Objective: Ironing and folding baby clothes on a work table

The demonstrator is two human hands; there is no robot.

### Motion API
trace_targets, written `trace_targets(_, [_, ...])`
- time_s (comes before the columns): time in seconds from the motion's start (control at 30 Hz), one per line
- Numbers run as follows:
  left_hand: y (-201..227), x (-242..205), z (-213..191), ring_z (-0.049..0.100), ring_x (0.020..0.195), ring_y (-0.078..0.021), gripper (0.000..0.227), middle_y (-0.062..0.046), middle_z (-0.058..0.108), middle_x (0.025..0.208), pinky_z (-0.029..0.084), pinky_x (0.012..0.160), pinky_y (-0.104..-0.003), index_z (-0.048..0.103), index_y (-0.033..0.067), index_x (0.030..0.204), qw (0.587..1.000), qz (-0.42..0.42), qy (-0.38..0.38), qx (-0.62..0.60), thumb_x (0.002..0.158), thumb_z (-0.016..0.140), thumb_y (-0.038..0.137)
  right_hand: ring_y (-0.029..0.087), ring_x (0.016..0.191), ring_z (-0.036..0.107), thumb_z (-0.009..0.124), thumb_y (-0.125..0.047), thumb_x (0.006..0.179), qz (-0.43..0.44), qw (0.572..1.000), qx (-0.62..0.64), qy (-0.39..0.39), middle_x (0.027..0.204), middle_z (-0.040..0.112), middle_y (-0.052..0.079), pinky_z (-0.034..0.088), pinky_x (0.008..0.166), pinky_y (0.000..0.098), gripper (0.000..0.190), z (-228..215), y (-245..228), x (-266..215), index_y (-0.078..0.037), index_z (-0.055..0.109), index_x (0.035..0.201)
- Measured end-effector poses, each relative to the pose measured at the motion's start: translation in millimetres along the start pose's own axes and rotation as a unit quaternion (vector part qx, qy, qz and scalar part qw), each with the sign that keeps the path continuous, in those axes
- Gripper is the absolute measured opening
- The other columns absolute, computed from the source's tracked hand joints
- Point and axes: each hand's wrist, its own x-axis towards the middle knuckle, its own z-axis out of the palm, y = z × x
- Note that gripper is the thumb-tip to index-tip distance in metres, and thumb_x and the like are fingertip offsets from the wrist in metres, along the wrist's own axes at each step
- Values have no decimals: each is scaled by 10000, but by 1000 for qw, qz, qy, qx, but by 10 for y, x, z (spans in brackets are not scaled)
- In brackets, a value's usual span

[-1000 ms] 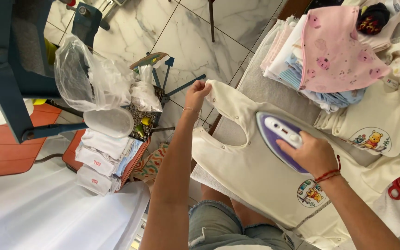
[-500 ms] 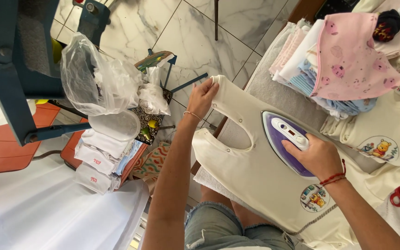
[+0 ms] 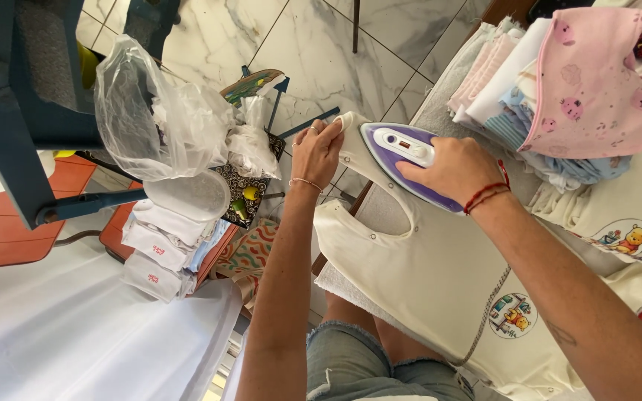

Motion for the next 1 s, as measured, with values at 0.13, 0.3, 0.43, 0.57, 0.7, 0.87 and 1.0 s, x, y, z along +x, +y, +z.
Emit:
trace_targets(0.13, [-105,32,111,540,870,-216,124,-13,454,801,295,945,-443,505,219,906,1000,-12,2,6,883,411,296,348,781,616,595,-652,601,58,998,15,-23,726,632,188,491,658,436,626,6,146,-221,-48,629,763])
trace_targets(0.3, [-36,41,120,550,886,-209,114,-6,463,812,252,977,-486,515,230,912,999,-34,9,4,883,415,277,359,834,605,569,-651,628,194,978,42,-56,779,637,202,479,690,454,659,169,686,-863,-16,630,793])
trace_targets(0.43, [-50,-29,221,458,683,-252,173,-69,435,724,299,751,-406,475,139,936,995,-85,-5,-47,869,351,240,229,516,583,539,-484,775,353,924,137,-53,632,631,139,461,454,317,488,421,979,-1424,-10,632,841])
trace_targets(0.57, [-116,-237,325,524,948,-178,395,-94,524,1052,434,849,-329,426,106,1223,943,-204,47,-257,835,445,177,193,479,573,589,-434,745,388,899,193,-66,696,636,124,486,375,281,448,521,813,-1716,-26,615,926])
trace_targets(0.7, [-472,-750,261,530,988,-189,452,-68,555,1117,394,819,-339,503,117,1165,941,-300,2,-159,760,399,289,253,594,627,545,-569,656,278,950,54,-133,653,651,129,490,573,342,521,873,669,-1974,-57,610,728])
trace_targets(0.87, [-272,-1091,-141,529,1009,-260,690,-96,584,1081,401,840,-377,566,92,1109,860,-446,-198,-151,712,333,606,298,415,511,595,-573,641,13,999,-18,-27,404,452,93,388,414,405,517,1098,450,-2028,-99,403,565])
trace_targets(1.0, [-593,-1078,71,412,635,-108,357,14,480,656,310,590,-229,539,127,705,906,-353,-125,-200,709,535,484,280,392,466,603,-565,641,24,999,-6,-39,394,426,77,385,403,393,520,979,176,-1920,-99,387,562])
